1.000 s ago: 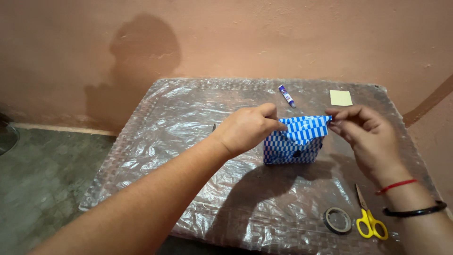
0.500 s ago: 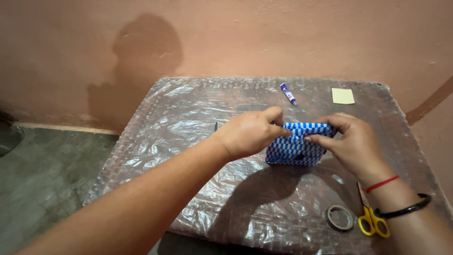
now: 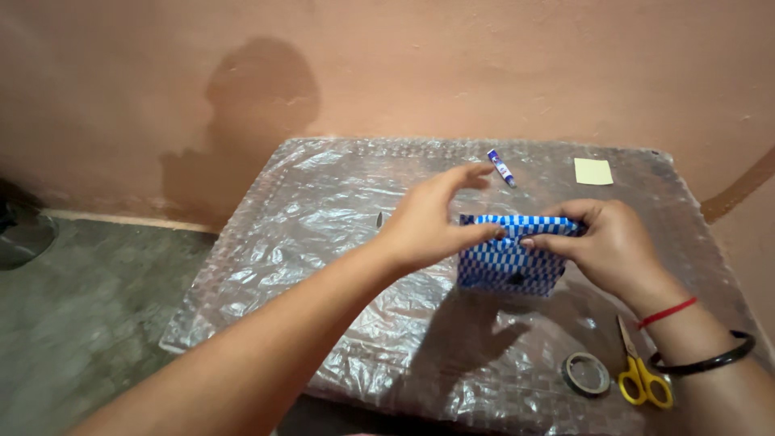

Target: The person assembles a blue and white checkered paper box by folding the flaps and securing them with black tape. They use scissors to cut the tape and repeatedly adjust the box's shape.

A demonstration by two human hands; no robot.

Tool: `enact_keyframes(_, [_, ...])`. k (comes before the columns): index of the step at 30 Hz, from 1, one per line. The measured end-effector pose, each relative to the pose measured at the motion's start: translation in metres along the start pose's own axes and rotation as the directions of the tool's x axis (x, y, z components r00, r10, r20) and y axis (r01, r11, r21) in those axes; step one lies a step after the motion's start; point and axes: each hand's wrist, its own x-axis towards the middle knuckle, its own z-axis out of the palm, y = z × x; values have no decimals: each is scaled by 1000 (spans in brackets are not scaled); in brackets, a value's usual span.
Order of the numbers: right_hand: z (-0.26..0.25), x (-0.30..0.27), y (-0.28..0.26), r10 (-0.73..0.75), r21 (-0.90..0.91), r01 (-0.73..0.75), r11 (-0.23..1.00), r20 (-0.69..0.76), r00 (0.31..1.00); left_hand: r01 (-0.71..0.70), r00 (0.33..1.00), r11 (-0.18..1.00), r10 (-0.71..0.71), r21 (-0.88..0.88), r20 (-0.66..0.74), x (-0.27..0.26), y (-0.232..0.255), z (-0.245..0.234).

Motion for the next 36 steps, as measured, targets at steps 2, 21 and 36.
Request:
enact_keyframes(2, [-1, -4, -3, -6, 106, 1, 994, 50, 999, 193, 973, 962, -163, -194, 161, 17, 3, 9])
enact_keyframes(21, [-6, -3, 2, 222, 694, -262, 671, 149, 964, 450, 893, 667, -350, -593, 283, 23, -17, 30])
enact_keyframes(36, [7, 2, 12, 208, 759, -188, 623, 72, 976, 552, 828, 533, -446, -642, 341, 1, -12, 9])
